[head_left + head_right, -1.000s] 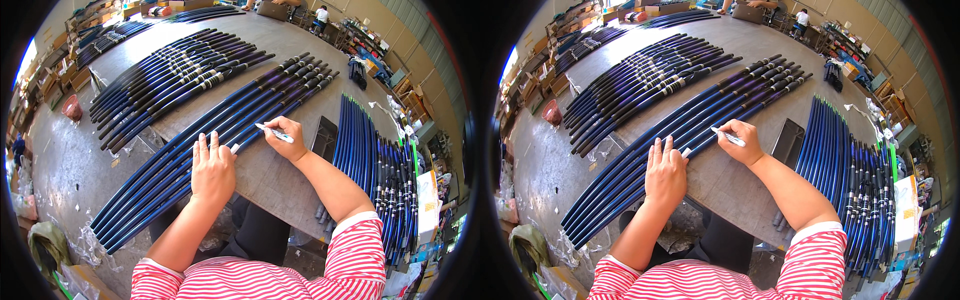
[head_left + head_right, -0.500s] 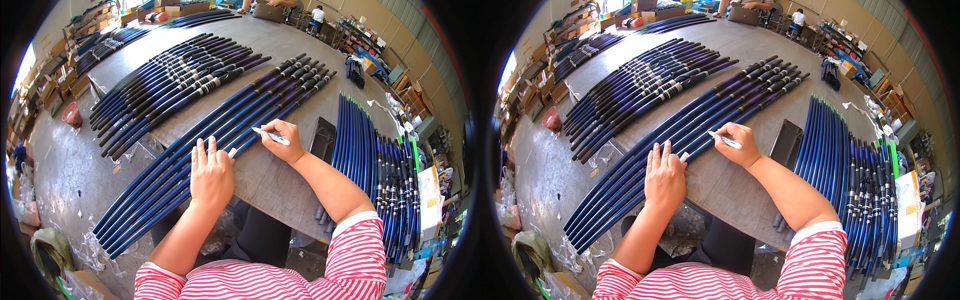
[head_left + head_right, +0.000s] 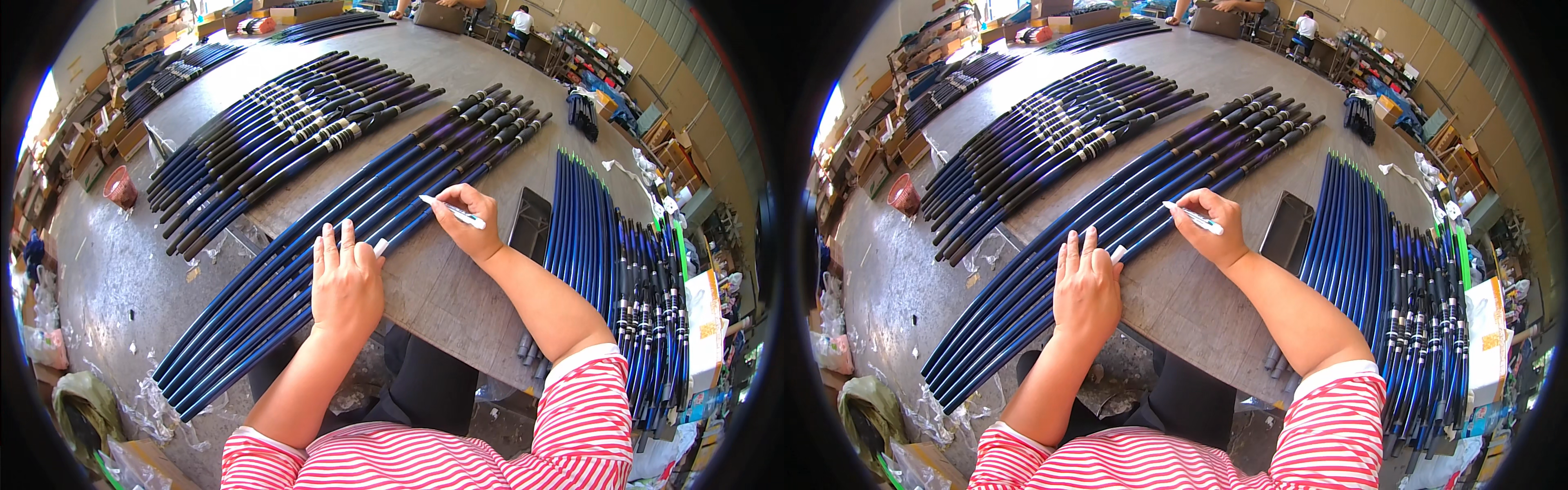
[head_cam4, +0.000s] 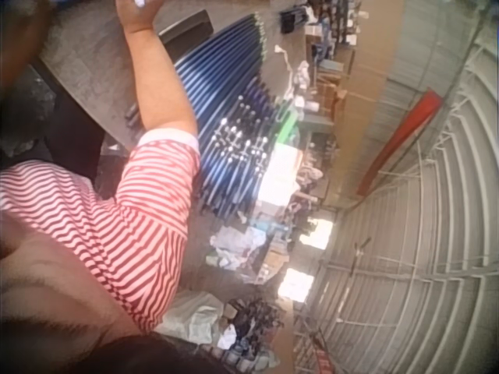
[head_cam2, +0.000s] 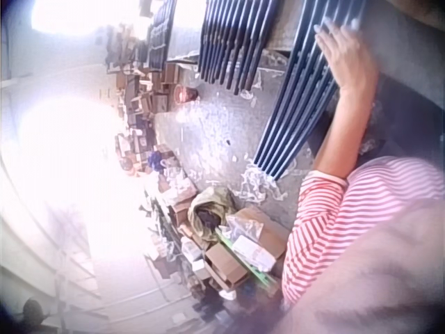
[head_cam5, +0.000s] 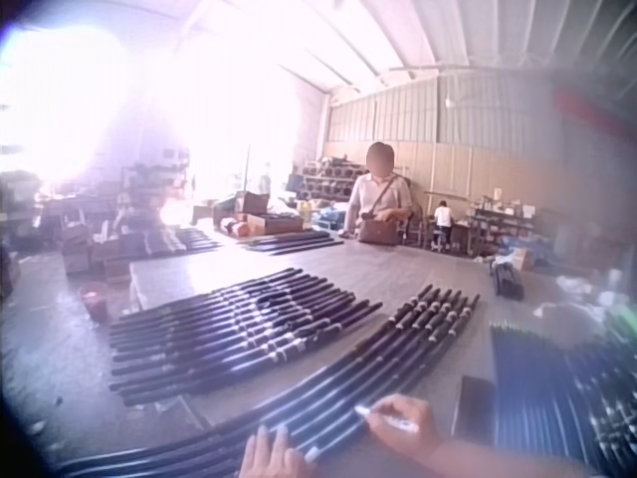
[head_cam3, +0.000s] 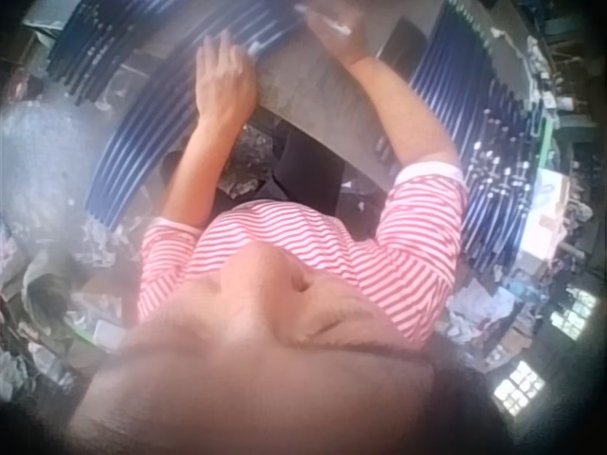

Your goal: The person uses a marker to mark blue poles on a table, then picks up a black rod handle and attaches it to different blue poles to check the fit.

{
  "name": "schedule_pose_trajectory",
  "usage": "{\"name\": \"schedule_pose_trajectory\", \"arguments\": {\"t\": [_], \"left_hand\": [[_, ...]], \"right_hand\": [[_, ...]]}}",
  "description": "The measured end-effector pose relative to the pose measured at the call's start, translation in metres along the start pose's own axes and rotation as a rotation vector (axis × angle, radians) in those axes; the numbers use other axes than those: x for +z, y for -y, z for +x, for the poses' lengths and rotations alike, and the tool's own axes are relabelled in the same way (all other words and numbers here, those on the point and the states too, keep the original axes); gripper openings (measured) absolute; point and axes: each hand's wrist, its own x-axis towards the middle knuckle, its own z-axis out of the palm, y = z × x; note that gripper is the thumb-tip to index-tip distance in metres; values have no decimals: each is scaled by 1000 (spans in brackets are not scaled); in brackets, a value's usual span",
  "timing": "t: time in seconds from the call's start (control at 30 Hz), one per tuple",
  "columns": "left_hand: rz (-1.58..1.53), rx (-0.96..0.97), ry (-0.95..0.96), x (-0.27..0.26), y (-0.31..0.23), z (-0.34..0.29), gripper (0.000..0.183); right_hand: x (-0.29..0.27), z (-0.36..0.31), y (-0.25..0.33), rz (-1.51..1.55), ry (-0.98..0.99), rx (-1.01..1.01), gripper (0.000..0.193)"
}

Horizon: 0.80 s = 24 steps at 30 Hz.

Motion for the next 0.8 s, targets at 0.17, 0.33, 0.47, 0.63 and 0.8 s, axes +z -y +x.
{"name": "schedule_pose_trajectory", "arguments": {"t": [0.17,0.33,0.47,0.63,0.8], "left_hand": [[-14,1,2,0,0,0,20],[-21,2,4,0,1,0,19],[-17,3,6,0,1,0,20],[-11,2,0,1,1,0,20],[-8,9,11,-1,1,0,20]], "right_hand": [[0,-1,-1,-32,90,-19,11],[1,0,-6,-21,130,-84,13],[0,1,-6,-28,139,-122,12],[1,2,-3,-49,141,-142,12],[1,2,-6,-60,144,-140,12]]}}
